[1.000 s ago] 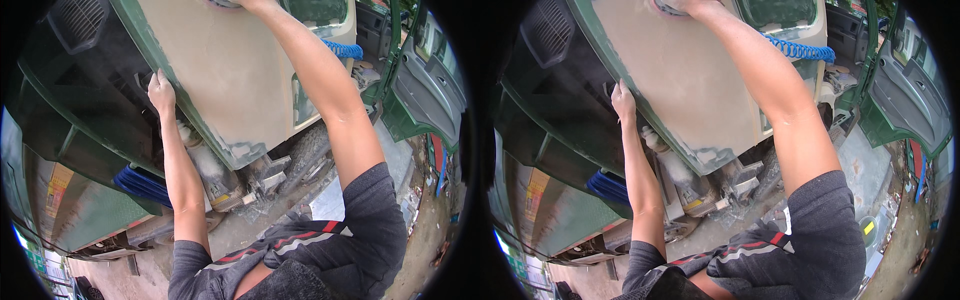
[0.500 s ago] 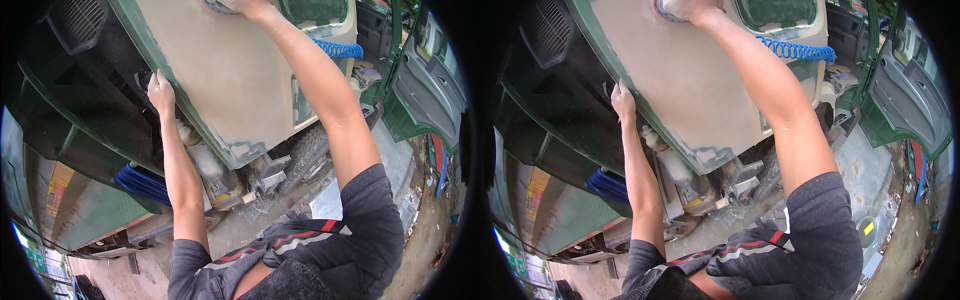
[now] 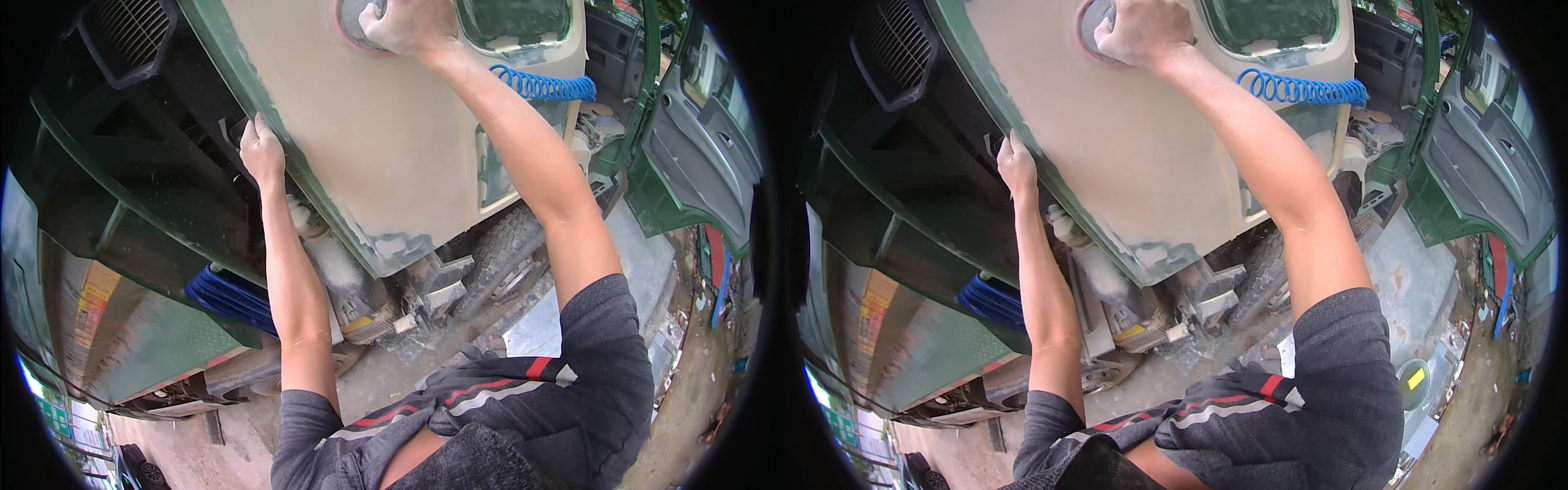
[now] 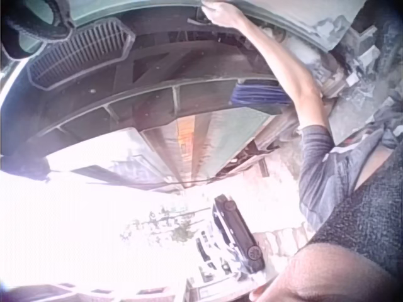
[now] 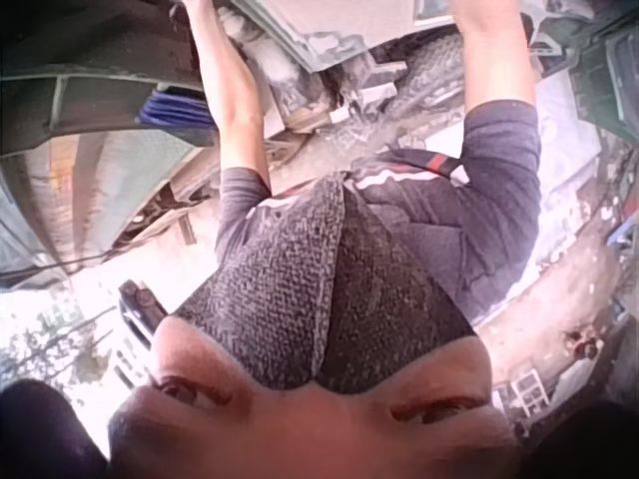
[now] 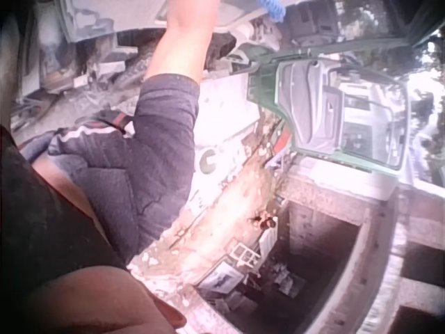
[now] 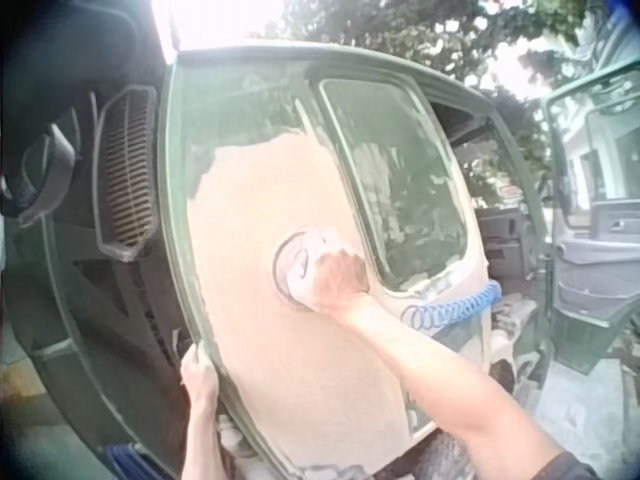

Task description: The person sands a repaired section on the side of a green truck cab using a pneumatic orbital sander, moving the sander across the surface while holding the truck frame with their other hand.

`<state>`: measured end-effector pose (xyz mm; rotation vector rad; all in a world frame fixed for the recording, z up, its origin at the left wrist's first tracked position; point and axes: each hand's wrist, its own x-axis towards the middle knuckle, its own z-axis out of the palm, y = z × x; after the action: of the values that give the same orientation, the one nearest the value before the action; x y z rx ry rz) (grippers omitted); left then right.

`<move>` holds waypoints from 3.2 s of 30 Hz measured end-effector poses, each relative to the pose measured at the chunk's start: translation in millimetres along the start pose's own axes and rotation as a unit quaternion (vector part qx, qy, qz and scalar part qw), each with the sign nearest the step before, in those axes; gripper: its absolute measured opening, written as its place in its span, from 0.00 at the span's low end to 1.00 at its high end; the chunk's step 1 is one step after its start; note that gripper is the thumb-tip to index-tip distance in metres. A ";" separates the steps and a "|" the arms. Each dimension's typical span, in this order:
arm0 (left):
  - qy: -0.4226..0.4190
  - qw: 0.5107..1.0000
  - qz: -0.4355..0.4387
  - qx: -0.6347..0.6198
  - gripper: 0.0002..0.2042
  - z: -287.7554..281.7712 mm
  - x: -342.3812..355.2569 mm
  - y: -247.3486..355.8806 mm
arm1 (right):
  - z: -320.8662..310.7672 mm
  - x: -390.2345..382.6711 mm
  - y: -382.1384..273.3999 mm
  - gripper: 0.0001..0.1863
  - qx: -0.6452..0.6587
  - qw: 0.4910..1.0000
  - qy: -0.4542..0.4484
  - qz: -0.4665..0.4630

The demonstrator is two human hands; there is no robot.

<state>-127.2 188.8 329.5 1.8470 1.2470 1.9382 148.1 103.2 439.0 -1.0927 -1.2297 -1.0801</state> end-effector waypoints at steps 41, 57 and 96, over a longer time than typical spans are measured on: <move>-0.002 0.997 -0.025 -0.079 0.21 10.8 3.1 -8.2 | -8.9 -4.5 24.7 0.12 0.012 1.000 -0.004 0.019; 0.043 0.996 -0.029 -0.072 0.21 14.4 -1.6 -4.6 | -24.2 -17.9 19.7 0.13 0.013 0.997 -0.064 -0.050; 0.120 0.991 -0.049 -0.043 0.21 21.8 -12.5 7.7 | -32.4 -83.3 26.4 0.14 0.016 0.992 -0.082 -0.091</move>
<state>-102.1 185.3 322.7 1.5176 1.2690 2.1717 175.7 77.4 353.8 -1.0776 -1.4966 -1.1204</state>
